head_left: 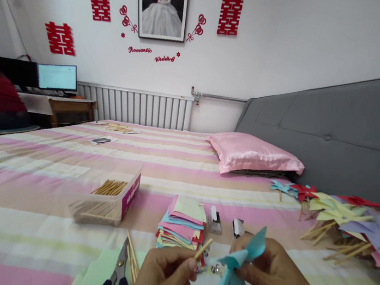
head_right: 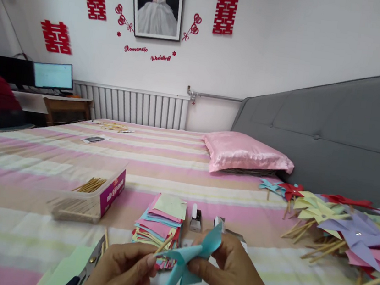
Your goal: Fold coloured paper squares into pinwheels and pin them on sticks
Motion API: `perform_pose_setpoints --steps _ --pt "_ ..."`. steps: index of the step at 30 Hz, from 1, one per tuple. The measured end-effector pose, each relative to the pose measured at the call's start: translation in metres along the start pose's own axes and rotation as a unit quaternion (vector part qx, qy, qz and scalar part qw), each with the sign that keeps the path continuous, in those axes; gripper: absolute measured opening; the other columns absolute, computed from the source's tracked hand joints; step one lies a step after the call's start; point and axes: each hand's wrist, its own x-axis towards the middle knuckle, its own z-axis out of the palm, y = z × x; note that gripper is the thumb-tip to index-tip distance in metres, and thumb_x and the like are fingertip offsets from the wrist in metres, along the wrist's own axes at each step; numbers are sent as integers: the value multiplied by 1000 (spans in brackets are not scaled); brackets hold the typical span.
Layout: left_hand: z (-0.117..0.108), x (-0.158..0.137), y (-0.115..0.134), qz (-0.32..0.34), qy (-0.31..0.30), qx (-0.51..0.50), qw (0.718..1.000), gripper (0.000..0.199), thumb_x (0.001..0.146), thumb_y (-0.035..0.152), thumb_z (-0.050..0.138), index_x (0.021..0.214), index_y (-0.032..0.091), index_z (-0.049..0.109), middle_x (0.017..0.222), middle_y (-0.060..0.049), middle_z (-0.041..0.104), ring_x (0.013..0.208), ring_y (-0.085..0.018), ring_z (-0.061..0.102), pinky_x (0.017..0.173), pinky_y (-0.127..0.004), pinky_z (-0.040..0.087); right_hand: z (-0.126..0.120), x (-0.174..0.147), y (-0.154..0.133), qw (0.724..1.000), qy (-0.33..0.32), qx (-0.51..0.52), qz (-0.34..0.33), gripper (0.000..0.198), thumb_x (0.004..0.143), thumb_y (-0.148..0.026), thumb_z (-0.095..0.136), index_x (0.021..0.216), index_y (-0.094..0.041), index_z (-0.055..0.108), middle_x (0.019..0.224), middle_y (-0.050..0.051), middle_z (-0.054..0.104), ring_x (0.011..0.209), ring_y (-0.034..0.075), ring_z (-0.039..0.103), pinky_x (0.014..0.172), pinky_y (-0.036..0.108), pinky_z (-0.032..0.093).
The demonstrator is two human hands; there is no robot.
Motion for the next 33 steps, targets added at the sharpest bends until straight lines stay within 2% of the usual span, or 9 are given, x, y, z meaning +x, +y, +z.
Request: perform_pose_setpoints --steps 3,6,10,16,19,22,26,33 --pt "5 0 -2 -2 3 -82 997 32 72 43 58 81 15 69 57 2 49 42 -5 39 42 -19 31 -2 -1 -2 995 -75 -34 -57 14 66 -31 71 62 -18 66 62 1 59 59 14 54 55 23 44" --pt "5 -1 -1 24 -5 -72 997 30 71 41 60 86 18 71 58 1 50 47 -7 41 44 -19 31 -2 -2 -5 981 -118 -94 -123 11 72 -29 67 66 -20 69 65 3 64 63 15 57 61 25 45" --pt "-1 -4 5 33 -31 -55 997 24 75 36 58 90 22 71 56 2 48 52 -8 42 48 -19 33 0 -3 -10 967 -105 -154 -176 8 74 -27 65 71 -22 71 73 4 62 66 16 59 61 25 46" --pt "-3 -4 10 15 -63 -102 993 25 70 37 63 87 21 73 63 -1 50 54 -9 47 49 -20 36 1 -6 -14 959 -56 -203 -189 8 72 -25 66 69 -23 74 72 4 57 64 16 59 58 25 47" --pt "-3 -3 9 2 -49 -107 993 22 69 33 66 86 21 73 68 -4 57 58 -10 49 53 -21 38 1 -7 -14 953 -38 -222 -202 7 71 -24 67 67 -24 73 69 4 57 67 18 59 58 26 48" --pt "-3 -2 7 -11 -40 -95 995 20 69 30 67 85 22 73 71 -5 60 60 -11 49 54 -21 38 3 -6 -15 953 -28 -214 -213 8 71 -27 67 68 -25 73 68 4 56 65 18 59 56 25 48" --pt "-3 -1 5 2 -32 -105 994 17 64 31 70 77 21 74 67 -3 57 59 -10 49 54 -22 37 5 -3 -14 954 -23 -198 -226 8 72 -27 67 71 -26 74 72 4 56 62 16 59 55 25 48" --pt "-1 -1 5 10 -33 -138 990 15 62 29 72 74 20 75 67 -2 54 61 -11 49 55 -22 36 5 -3 -7 956 -30 -175 -233 9 71 -22 68 73 -28 74 88 5 56 60 14 61 58 27 50"
